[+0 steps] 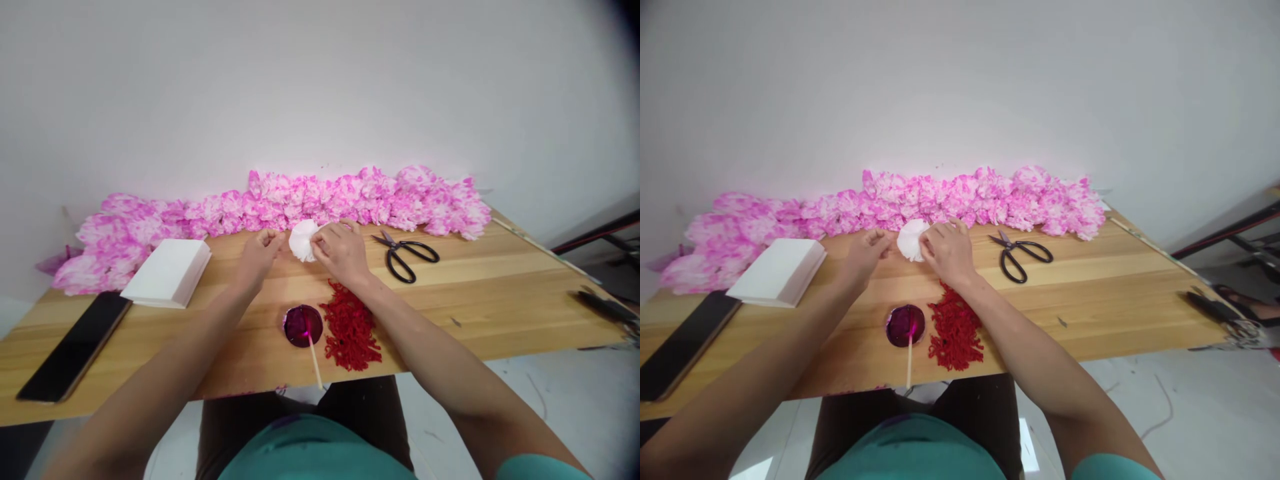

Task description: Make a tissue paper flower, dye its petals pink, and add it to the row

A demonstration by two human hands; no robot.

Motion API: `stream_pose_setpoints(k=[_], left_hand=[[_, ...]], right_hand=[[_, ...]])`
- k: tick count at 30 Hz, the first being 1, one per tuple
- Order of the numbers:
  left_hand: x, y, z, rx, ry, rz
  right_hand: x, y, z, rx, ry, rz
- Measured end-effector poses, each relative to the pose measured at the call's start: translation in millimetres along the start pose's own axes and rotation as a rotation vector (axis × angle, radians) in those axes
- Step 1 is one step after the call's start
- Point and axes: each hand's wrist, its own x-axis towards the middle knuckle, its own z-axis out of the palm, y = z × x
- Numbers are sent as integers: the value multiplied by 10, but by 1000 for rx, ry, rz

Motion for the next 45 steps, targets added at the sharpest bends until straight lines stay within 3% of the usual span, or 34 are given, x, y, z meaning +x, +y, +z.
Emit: stream_pose_setpoints(k=[4,6,8,14,22,27,30,33,38,42,45], left_hand=[[-59,163,39,316,113,371],[-62,210,103,501,76,520],[-33,221,173,632,29,566],[193,236,258,671,-16,464],[326,89,42,350,-76,135],[253,213,-32,398,90,293],[228,359,-12,467,31,394],[239,417,44,558,-78,359],[308,291,127,549,-129,228],[377,89,39,474,-128,134],[338,35,-105,541,-1,243]], right_hand=[[0,-26,-5,-14,-31,-16],[1,-31,-6,-37,-43,-33],[0,-22,-6,-62,-41,-46],[1,26,-15,-40,-8,-24],[13,18,-23,-17,-40,-50],[5,21,3,-13,-21,-92],[6,6,4,4,-50,-97],[9,-8,-2,-5,-68,-117],[3,-3,-2,8,-85,-158],[2,16,-11,37,-83,-106],[3,30,-19,52,-62,-73]])
